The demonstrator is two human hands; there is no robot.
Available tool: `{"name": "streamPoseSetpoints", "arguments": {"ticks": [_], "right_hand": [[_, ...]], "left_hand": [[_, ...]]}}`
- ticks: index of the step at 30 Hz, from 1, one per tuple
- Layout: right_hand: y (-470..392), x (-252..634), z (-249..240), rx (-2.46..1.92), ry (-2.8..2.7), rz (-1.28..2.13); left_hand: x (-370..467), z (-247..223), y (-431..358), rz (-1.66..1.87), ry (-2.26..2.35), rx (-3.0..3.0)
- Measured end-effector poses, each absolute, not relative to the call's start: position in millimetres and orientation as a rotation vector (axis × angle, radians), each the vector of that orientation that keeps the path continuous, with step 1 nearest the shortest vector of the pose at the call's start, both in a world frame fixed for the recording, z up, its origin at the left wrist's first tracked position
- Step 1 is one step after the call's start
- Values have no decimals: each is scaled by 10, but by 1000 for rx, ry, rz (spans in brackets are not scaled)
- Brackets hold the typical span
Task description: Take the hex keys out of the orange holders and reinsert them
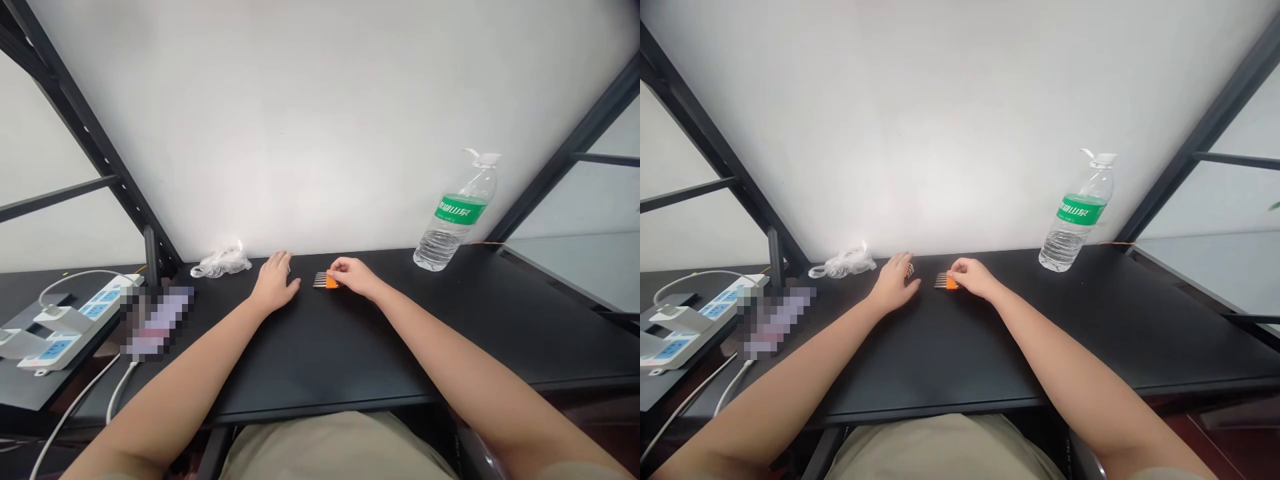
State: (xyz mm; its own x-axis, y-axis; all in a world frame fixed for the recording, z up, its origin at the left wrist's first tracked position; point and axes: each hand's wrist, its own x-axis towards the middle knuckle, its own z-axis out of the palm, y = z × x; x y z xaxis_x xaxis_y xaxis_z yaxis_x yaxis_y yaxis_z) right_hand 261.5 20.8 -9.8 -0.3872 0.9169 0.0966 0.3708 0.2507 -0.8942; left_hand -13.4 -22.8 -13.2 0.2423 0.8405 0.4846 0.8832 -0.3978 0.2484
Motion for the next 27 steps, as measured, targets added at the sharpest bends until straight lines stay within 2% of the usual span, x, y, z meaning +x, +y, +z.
{"name": "streamPoseSetpoints", "arguments": {"ticks": [4,7,16,21,23,27], "right_hand": [[359,2778,-132,-1319,-1937,839],[407,2816,-152,-1376,-1940,756],[370,2754,-227,-1336,-2351,426],[272,2648,-167,-1275,-2313,194],[167,2552,-109,-1104,-2298,293],[-35,2376,-40,-945,-2229,898]], "left_hand": [[-393,-275,-17,-678,-1950,-2349],[-468,-305,27,-638,-1991,-2378],[-299,-179,-146,-695,-1815,-2576],[-128,-71,-287,-793,-1671,-2678],[-50,-30,-346,-854,-1596,-2726],[49,30,-427,-946,-1480,-2784]]}}
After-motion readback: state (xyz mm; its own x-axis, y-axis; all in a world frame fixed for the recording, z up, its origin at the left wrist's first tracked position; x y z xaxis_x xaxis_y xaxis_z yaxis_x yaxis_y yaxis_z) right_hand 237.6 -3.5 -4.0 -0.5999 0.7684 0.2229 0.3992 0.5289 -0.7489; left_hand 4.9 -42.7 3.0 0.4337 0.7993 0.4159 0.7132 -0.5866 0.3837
